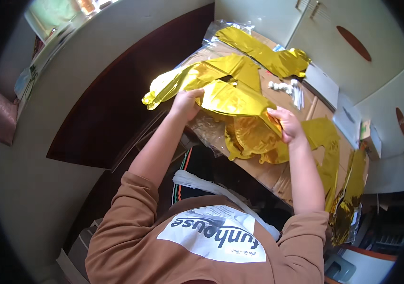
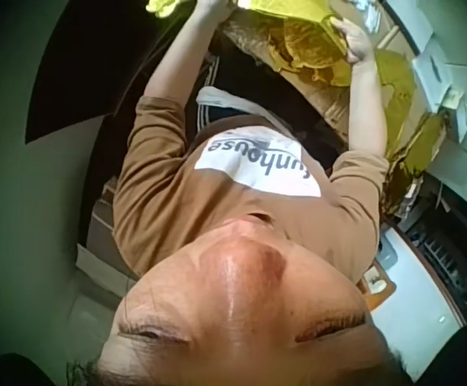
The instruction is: Folding and placing gold foil balloons into clear plastic bags along with instruction sheets.
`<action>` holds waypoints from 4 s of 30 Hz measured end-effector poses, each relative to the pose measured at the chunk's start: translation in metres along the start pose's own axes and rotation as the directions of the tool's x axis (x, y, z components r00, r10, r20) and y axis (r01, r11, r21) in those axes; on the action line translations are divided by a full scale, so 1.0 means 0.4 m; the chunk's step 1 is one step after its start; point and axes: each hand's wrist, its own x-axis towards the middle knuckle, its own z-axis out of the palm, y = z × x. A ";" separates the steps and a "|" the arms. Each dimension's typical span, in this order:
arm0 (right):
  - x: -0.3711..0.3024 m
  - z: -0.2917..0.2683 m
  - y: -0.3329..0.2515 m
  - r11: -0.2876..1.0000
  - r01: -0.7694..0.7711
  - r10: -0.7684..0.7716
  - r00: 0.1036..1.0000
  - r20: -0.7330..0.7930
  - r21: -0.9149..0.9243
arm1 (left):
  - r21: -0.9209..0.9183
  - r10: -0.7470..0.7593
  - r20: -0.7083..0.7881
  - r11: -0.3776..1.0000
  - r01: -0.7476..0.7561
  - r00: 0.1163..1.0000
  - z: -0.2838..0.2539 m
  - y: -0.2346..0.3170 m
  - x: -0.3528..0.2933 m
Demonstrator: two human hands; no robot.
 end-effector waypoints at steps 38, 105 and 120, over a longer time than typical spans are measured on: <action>0.038 0.027 0.055 0.893 -0.250 0.187 0.962 -0.197 -0.373 | 0.275 -0.081 -0.036 0.957 0.088 0.996 -0.060 0.137 -0.184; -0.185 -0.032 -0.081 0.202 -0.094 -0.316 0.936 -0.156 -0.975 | 0.743 0.057 0.659 -0.206 -0.637 0.750 0.166 0.057 -0.104; -0.499 -0.673 -0.409 0.480 -0.469 0.016 0.850 -0.527 -0.742 | 0.401 -0.471 0.827 0.111 -0.910 0.307 0.515 -0.146 -0.175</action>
